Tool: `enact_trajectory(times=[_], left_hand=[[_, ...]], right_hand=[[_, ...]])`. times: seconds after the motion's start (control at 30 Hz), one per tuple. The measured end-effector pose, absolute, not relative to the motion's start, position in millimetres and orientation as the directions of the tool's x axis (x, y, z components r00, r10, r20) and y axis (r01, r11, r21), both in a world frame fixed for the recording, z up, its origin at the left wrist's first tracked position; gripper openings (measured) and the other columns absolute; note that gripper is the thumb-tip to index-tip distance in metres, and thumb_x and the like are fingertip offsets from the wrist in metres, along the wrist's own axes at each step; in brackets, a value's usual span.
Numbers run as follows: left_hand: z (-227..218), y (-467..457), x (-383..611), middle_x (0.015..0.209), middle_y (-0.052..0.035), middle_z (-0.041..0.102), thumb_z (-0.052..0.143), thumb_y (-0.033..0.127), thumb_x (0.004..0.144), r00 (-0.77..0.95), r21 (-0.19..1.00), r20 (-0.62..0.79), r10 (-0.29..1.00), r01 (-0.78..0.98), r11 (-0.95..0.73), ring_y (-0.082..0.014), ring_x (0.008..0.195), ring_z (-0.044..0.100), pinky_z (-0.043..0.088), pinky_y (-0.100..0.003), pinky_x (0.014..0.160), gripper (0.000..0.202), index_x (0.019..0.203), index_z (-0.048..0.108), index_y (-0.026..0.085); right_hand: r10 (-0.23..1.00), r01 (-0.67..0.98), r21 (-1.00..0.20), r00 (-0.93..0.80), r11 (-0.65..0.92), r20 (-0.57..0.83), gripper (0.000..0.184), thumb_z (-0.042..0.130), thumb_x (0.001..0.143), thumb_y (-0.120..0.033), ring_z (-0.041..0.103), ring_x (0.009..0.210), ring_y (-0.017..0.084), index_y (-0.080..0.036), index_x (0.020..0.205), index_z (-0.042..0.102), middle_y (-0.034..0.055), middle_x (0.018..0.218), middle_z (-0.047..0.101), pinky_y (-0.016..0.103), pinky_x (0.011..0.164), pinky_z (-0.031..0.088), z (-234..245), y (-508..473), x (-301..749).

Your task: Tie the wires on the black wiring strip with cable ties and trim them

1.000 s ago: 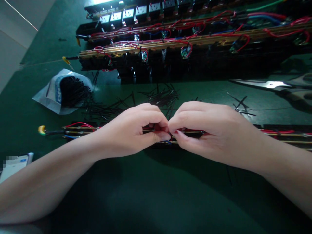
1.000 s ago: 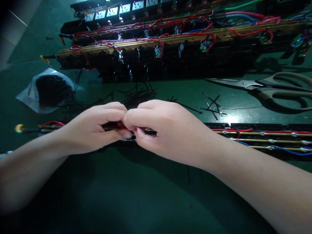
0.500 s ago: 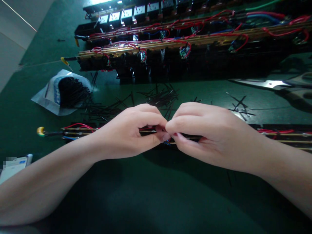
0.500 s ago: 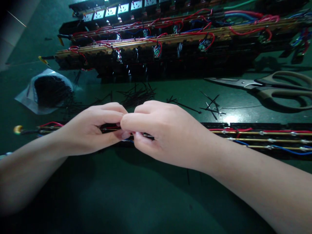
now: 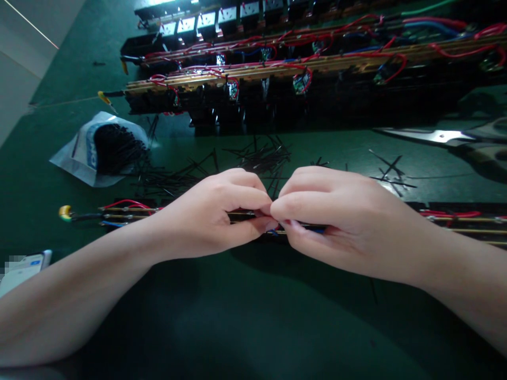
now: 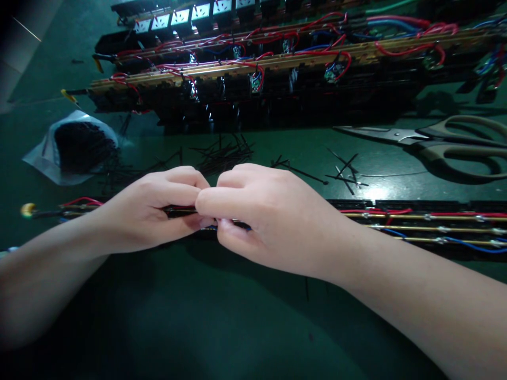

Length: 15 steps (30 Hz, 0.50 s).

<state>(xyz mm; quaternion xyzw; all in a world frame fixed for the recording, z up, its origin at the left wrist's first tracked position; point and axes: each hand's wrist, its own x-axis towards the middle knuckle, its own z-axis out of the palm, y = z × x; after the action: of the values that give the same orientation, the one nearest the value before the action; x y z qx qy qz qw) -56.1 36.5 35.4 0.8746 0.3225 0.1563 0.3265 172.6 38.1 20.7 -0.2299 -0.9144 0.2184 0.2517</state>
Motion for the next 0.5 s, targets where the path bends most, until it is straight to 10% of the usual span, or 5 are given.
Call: enact_trajectory(times=[0.5], left_hand=[[32.9,37.5,-56.7,0.091,-0.0019,0.072,0.06,0.017,0.098,0.735,0.666,0.042,0.677,0.484,-0.567,-0.0127,0.088,0.065,0.05,-0.022,0.077,0.016,0.095,0.076,0.016]], right_hand=[[0.64,0.341,-0.652,-0.709,0.678,0.295,0.013,0.056,0.09,-0.009,0.056,0.067,0.012,-0.019,0.085,0.062,-0.0015,0.078,0.066,0.028,0.06,0.039,23.4,38.3,170.2]])
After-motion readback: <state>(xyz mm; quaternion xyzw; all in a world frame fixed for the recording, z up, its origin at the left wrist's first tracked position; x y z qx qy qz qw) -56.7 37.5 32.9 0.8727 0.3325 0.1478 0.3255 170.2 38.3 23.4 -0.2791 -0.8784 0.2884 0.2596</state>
